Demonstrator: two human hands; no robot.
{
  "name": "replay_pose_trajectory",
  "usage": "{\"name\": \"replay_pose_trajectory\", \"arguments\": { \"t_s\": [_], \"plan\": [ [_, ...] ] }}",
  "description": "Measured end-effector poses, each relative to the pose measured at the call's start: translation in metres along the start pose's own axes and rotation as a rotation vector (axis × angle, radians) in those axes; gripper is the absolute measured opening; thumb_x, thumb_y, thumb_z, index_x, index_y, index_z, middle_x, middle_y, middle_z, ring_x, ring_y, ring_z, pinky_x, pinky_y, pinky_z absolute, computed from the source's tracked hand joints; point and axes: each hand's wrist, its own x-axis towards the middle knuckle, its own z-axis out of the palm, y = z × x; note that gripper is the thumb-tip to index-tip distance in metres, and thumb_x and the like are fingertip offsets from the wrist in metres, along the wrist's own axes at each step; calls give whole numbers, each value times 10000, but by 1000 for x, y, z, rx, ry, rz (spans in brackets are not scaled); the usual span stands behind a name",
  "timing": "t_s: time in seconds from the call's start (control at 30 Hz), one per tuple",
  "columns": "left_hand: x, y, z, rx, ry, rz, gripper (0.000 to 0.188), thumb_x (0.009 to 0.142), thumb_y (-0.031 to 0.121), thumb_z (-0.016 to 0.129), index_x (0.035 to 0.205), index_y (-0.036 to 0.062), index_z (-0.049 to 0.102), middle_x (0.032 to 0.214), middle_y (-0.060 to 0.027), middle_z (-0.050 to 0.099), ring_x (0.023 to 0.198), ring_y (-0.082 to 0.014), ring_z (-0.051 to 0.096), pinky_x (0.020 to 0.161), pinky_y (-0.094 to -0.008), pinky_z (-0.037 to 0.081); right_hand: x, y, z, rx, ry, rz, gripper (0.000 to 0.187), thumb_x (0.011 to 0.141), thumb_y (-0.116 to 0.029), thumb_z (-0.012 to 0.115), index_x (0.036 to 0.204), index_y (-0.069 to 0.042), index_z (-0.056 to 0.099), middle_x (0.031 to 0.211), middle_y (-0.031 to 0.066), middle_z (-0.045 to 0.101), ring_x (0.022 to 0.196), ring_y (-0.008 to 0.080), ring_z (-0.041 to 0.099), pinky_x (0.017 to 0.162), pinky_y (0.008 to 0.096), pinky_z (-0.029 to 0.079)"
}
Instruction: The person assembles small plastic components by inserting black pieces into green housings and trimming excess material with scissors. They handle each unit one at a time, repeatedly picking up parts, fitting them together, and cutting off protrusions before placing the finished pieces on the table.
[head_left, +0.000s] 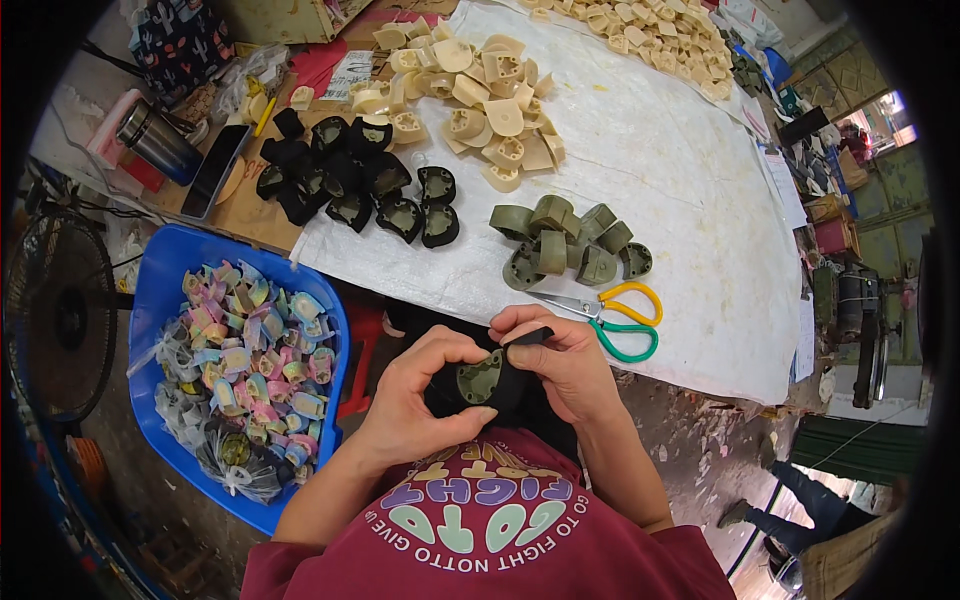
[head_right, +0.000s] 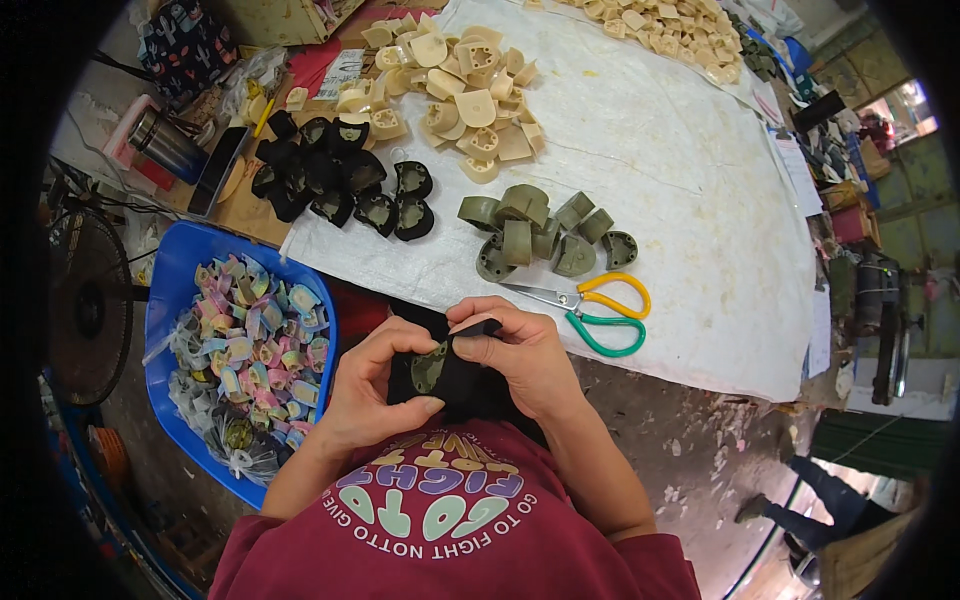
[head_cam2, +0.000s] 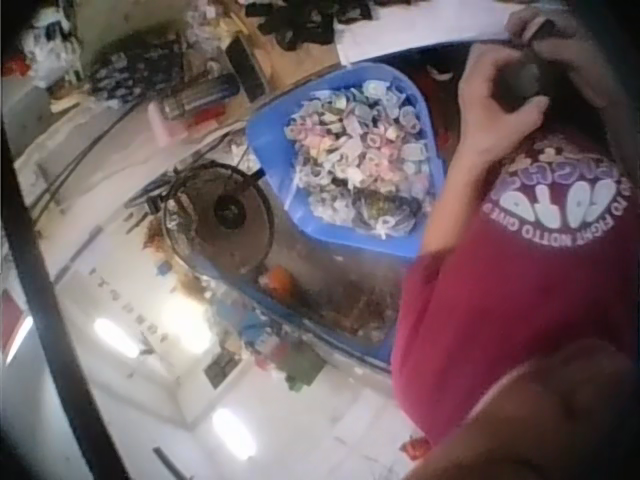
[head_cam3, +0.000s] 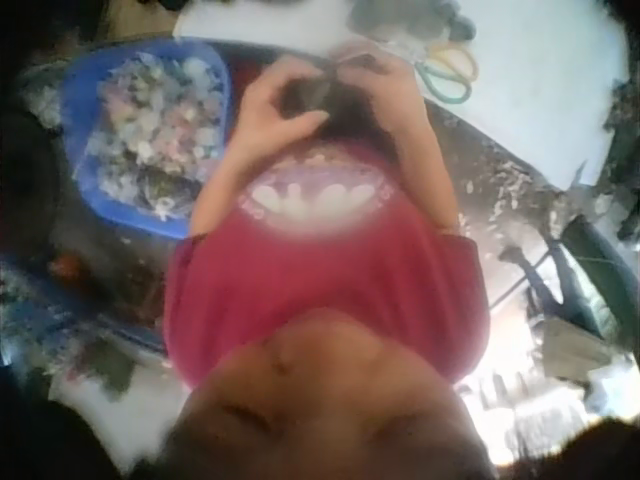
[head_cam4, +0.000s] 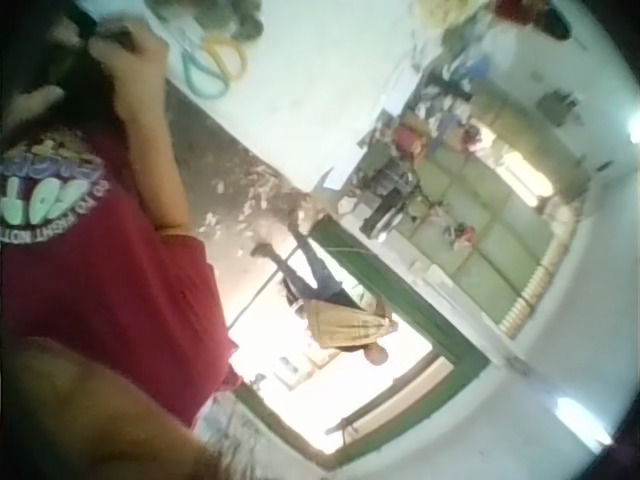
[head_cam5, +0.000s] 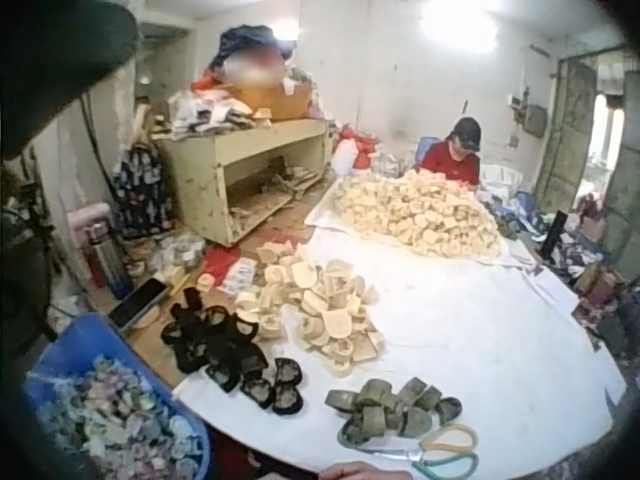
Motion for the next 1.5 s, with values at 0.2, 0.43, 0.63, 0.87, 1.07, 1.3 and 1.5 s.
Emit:
{"name": "replay_pose_trajectory", "arguments": {
  "t_s": [0.2, 0.43, 0.63, 0.87, 1.07, 1.3, 1.5],
  "plan": [
    [-1, -4, 0, -4, -39, 43, 455, 649, 61, 760, 1072, 33, 591, 992, -77, 575, 931, -184, 564, 839, -297, 443, -2, -6, -12, -31, -24, 270, 144, 791, 11, 684, 933, 13, 667, 1010, 68, 623, 906, 131, 586, 784, 254, 476],
    [-4, -6, 13, -268, 73, -247, 627, 722, 48, 758, 1291, 29, 496, 1081, -95, 591, 1022, -180, 594, 924, -316, 467, -11, 0, 6, -59, 39, -6, 135, 825, -48, 703, 947, -7, 661, 864, 22, 634, 750, 79, 584, 668, 213, 479],
    [-5, -9, 9, 11, 19, -150, 654, 747, -20, 732, 1332, 25, 444, 1184, -90, 553, 1079, -154, 567, 929, -305, 467, -13, -3, 13, -57, -11, 114, 146, 802, -29, 724, 915, -13, 633, 819, 17, 621, 726, 75, 580, 650, 213, 481],
    [-3, -13, 9, 204, 63, 114, 634, 716, 45, 776, 1287, 26, 500, 1117, -128, 582, 1012, -224, 599, 855, -334, 487, -12, 0, 12, -143, -25, 145, 126, 807, -48, 727, 853, -26, 612, 790, 8, 619, 693, 65, 579, 633, 206, 484],
    [-2, -15, 6, -101, -24, -46, 601, 738, -1, 754, 1291, 31, 520, 1114, -104, 573, 1026, -198, 579, 859, -320, 492, -9, 2, 13, 12, 39, 227, 116, 838, -92, 714, 843, -22, 622, 780, 12, 628, 667, 75, 605, 589, 211, 516],
    [-4, -13, -1, -644, -95, -433, 545, 778, -36, 732, 1275, -37, 510, 1099, -96, 623, 976, -131, 616, 868, -271, 519, -3, 9, 8, 103, 81, 316, 193, 888, -231, 677, 825, -54, 631, 696, 26, 624, 552, 95, 579, 499, 221, 484],
    [-3, -12, 4, -693, -20, -488, 515, 775, -11, 752, 1237, -47, 528, 1078, -88, 631, 959, -125, 622, 863, -266, 519, 1, 15, 5, 107, 146, 269, 195, 885, -230, 681, 821, -54, 626, 699, 31, 632, 526, 94, 555, 484, 220, 457]
  ]
}}
